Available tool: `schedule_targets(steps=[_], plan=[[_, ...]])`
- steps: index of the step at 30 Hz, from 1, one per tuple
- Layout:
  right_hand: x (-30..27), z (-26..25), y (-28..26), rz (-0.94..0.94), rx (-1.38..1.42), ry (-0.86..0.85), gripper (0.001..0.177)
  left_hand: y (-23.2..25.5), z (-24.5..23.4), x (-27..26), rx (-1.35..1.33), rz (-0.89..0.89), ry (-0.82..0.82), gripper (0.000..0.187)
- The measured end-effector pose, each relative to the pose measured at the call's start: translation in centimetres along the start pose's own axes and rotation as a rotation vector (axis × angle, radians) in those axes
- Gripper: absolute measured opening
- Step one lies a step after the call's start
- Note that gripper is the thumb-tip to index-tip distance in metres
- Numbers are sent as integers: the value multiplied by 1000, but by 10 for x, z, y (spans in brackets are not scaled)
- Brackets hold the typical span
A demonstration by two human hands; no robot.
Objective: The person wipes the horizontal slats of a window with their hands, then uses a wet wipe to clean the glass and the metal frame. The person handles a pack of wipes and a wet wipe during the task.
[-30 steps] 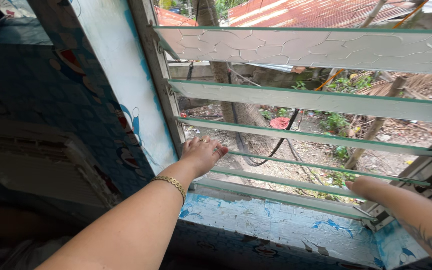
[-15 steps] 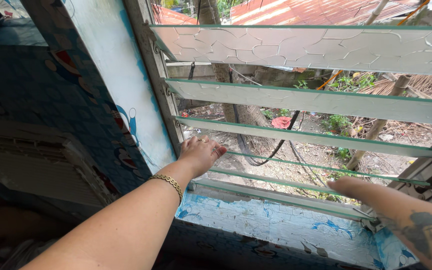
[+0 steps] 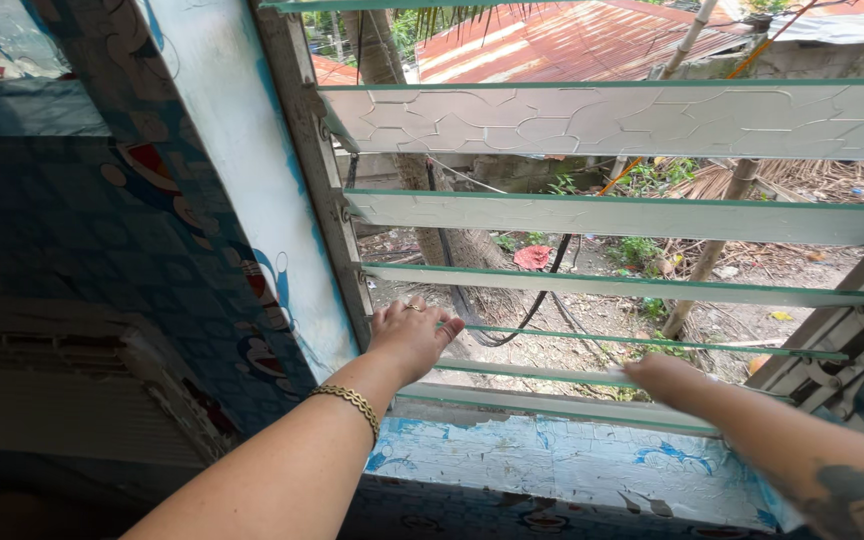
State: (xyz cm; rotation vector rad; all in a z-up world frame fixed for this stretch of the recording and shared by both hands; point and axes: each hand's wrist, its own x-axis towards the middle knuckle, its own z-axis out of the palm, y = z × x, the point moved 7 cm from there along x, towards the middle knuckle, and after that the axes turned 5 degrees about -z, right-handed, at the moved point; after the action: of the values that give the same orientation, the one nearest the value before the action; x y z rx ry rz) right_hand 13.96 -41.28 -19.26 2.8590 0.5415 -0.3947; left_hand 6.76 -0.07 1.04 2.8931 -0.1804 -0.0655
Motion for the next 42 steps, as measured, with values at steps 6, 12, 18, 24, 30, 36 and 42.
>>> schedule_targets(steps=[6, 12, 18, 24, 30, 36, 42], plan=[[-35, 36, 94, 464, 217, -72, 55, -11, -2, -1, -14, 37, -52, 56], [62, -4, -66, 115, 13, -188, 34, -21, -4, -3, -23, 70, -93, 53], [80, -104, -242, 135, 579, 58, 53, -29, -10, -6, -17, 90, -88, 53], [83, -60, -160, -39, 263, 33, 37, -29, -8, -6, -34, 117, -48, 52], [49, 2, -2, 358, 200, -156, 30, -30, -7, -5, -64, 124, -68, 54], [108, -8, -71, 296, 277, -146, 32, -30, -12, -4, -36, 103, -113, 54], [130, -90, -261, -39, 404, 41, 35, -32, -6, 4, -46, 83, -103, 54]])
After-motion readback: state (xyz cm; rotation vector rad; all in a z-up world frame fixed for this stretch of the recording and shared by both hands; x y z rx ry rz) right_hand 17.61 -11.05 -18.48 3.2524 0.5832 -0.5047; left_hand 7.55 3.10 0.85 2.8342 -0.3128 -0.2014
